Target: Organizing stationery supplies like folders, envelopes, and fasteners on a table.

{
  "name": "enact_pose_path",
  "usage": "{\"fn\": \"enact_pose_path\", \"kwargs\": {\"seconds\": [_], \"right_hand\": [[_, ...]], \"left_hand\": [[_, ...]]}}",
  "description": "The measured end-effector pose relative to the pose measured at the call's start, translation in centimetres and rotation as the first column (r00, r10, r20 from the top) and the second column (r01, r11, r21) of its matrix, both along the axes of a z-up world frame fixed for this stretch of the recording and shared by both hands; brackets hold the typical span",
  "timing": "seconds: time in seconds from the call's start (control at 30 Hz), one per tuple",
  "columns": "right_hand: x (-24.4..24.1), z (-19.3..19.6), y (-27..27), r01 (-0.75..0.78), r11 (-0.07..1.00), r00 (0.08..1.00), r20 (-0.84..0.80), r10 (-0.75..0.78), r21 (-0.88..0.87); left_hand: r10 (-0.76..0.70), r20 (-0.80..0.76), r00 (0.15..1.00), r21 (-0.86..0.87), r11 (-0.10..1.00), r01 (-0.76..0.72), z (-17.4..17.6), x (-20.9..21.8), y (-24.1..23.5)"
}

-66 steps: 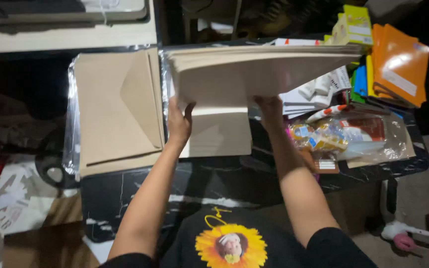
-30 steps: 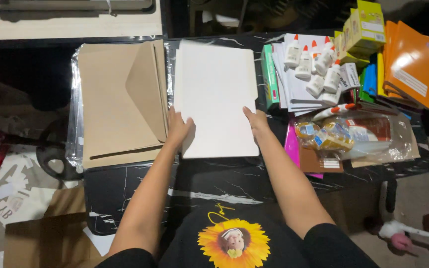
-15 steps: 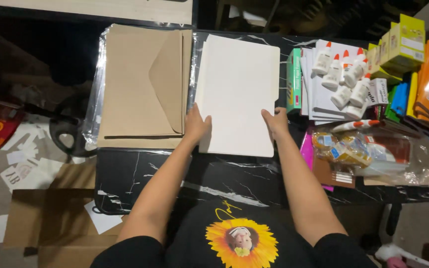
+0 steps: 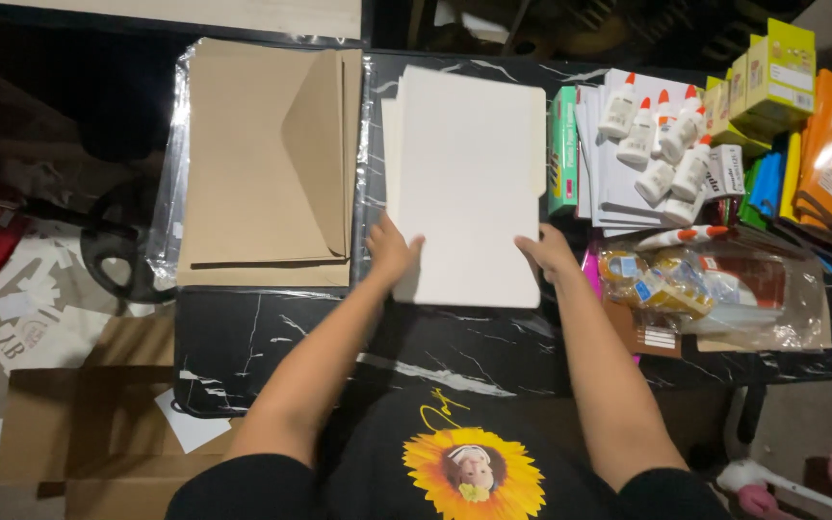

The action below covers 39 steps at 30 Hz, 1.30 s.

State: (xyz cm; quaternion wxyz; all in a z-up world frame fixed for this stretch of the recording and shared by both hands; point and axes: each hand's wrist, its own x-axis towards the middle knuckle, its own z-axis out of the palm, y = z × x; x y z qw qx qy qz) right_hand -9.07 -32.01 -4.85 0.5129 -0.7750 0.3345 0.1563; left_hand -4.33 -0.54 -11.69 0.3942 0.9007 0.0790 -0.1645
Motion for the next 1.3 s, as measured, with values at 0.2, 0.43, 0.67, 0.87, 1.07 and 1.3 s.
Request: {"fn": "enact_pose_path", "kwargs": {"seconds": [0.2, 0.43, 0.67, 0.87, 1.07, 1.3], "right_hand": [[-5.7, -2.3, -3.5, -0.141, 0.987, 0.990, 0.012, 0.142, -0.078], [0.9, 5.6, 6.5, -0.258, 0.442, 0.771, 0.092, 0.630, -0.859], [12.2, 2.5, 25.5, -0.132, 0.901, 0.991, 0.040, 0.127, 0.413], [13.2, -3.5, 29.1, 0.049, 0.885, 0.999, -0.035, -0.037, 0.463], [13.8, -2.9, 31.0, -0.047, 0.899, 0.999, 0.034, 0.036, 0.436], [21.8, 0.8, 29.2, -0.387, 0.919, 0.902, 0.237, 0.362, 0.071]], "left_hand": [[-0.122, -0.038, 0.992, -0.024, 0.992, 0.121, 2.3, -6.0, -0.3], [-0.283, -0.016, 0.959, -0.222, 0.936, 0.273, 13.9, 2.7, 10.6], [0.009, 0.376, 0.926, 0.473, 0.858, -0.200, 4.7, 12.6, 31.1], [0.336, 0.094, 0.937, 0.360, 0.866, -0.346, 3.5, 11.3, 34.4], [0.317, 0.092, 0.944, 0.346, 0.879, -0.329, 2.8, 9.9, 34.8], [0.391, 0.182, 0.902, 0.154, 0.895, -0.419, -3.2, 4.7, 32.6]]}}
